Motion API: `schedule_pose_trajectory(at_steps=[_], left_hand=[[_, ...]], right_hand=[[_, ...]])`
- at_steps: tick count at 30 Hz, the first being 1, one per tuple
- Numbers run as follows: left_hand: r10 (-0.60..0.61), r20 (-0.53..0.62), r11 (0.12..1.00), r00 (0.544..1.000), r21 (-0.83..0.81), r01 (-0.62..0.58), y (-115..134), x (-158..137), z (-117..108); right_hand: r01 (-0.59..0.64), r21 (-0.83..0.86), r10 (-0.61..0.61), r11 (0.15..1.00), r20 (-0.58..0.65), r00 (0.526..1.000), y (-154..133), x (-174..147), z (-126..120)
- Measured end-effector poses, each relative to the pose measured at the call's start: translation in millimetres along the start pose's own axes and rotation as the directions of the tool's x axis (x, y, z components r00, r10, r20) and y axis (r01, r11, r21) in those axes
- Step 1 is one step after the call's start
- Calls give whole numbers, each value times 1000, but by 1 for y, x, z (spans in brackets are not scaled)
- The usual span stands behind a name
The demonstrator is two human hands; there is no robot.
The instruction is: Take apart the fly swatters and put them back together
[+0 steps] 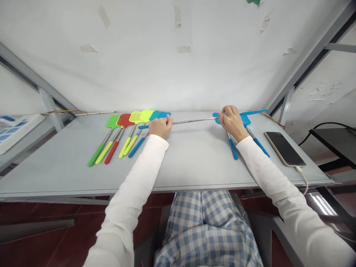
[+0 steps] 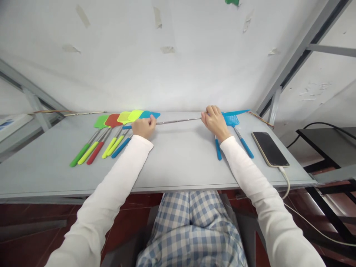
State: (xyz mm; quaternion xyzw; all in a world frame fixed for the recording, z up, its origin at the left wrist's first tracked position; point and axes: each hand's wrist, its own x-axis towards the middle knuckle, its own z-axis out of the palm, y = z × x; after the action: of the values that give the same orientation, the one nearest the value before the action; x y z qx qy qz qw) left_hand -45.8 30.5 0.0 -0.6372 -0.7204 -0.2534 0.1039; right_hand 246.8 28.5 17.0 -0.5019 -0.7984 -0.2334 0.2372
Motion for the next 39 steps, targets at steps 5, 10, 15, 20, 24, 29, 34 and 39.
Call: schedule_pose_trajectory(at_steps=[5,10,15,20,24,29,34,39], left_hand=[[-73,-29,997,997,11,73,-18,5,-3],[-48,-47,999,998,13,49,-23,5,-4],[-8,52,999,999,53,5,-10,0,0],[40,108,996,993,81,-49,11,-8,3],[86,119,993,989,72,-94,26,-14,2],[52,112,996,992,63,-59,22,-12,3],[32,69,997,997,66,-36,19,-11,4],[51,43,997,998,49,-53,25,-16,0]], right_hand=[[-173,-19,166,985,-210,964,17,-3,-10],[-351,21,341,936,-302,890,61,-13,14],[-538,141,552,831,-319,770,76,-19,31],[-549,112,523,828,-504,687,59,-15,27],[-489,176,510,854,-470,721,42,-11,28],[-423,77,424,903,-325,845,29,-9,13],[-138,-13,134,990,-176,975,4,-5,2],[-79,-30,76,996,-98,992,8,-2,20]])
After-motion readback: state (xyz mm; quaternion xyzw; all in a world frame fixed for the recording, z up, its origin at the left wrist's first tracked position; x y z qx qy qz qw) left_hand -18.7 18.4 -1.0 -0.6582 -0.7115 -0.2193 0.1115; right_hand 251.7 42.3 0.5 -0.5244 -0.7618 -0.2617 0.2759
